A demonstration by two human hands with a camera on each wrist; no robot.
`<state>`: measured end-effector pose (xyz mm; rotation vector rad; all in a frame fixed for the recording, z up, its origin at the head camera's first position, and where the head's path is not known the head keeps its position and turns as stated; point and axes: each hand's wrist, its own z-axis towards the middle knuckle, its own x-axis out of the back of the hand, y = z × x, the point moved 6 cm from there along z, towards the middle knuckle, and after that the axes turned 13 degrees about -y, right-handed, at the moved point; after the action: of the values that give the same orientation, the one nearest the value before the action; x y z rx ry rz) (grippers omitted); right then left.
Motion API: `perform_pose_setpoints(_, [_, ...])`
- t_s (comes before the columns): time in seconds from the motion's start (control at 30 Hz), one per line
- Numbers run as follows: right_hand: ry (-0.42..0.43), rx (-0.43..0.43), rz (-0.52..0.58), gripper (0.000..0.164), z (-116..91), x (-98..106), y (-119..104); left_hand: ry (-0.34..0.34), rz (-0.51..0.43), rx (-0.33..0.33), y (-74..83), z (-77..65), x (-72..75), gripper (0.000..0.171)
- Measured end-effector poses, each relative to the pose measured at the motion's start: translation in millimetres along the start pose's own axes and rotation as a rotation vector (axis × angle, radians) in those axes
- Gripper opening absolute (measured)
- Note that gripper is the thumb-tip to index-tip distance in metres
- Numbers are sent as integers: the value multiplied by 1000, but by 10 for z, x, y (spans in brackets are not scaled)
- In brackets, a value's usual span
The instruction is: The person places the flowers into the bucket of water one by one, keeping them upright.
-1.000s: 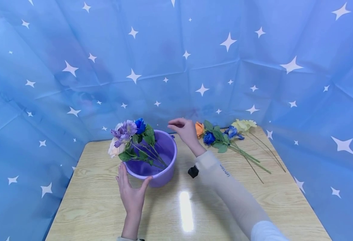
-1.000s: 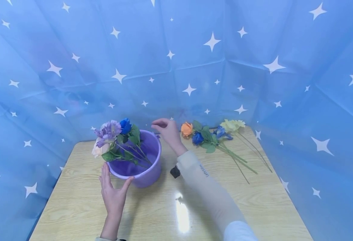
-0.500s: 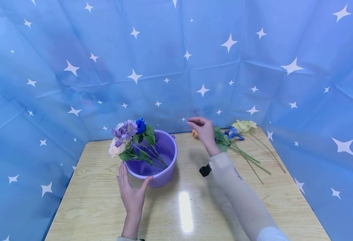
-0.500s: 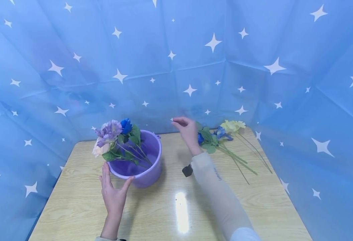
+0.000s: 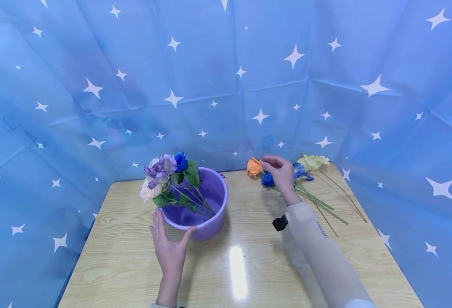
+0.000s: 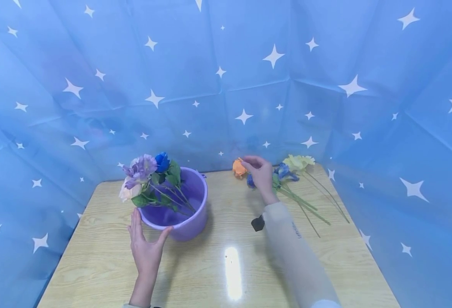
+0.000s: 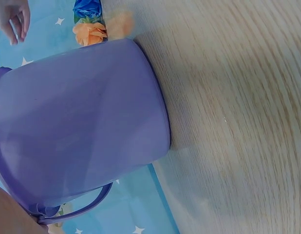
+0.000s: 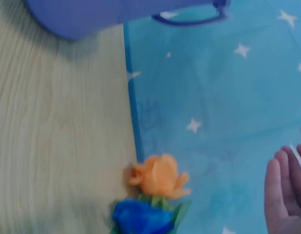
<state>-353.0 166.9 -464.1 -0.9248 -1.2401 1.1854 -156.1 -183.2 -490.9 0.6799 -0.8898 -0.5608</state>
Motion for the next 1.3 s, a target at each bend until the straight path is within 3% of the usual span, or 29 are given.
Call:
perform_pose_setpoints(0.1, [23, -32, 14, 36, -20, 131, 101, 0, 4, 4, 0, -2, 1, 115])
perform_pose_setpoints(0.43, [142, -81, -89, 43, -101, 583, 312, 7, 9, 1, -16, 4, -4, 115])
perform_pose_setpoints(0.73, [208, -203, -155, 58, -202, 1097, 552, -3, 17, 13, -11, 2, -14, 115])
perform_pose_setpoints(0.9, [223, -245, -190, 64, -258, 1387, 729, 8, 18, 1, -13, -3, -8, 114])
perform_pose_setpoints(1.3, [168, -371, -400, 49, -363, 1871, 1106, 17, 10, -14, -33, 2, -11, 115])
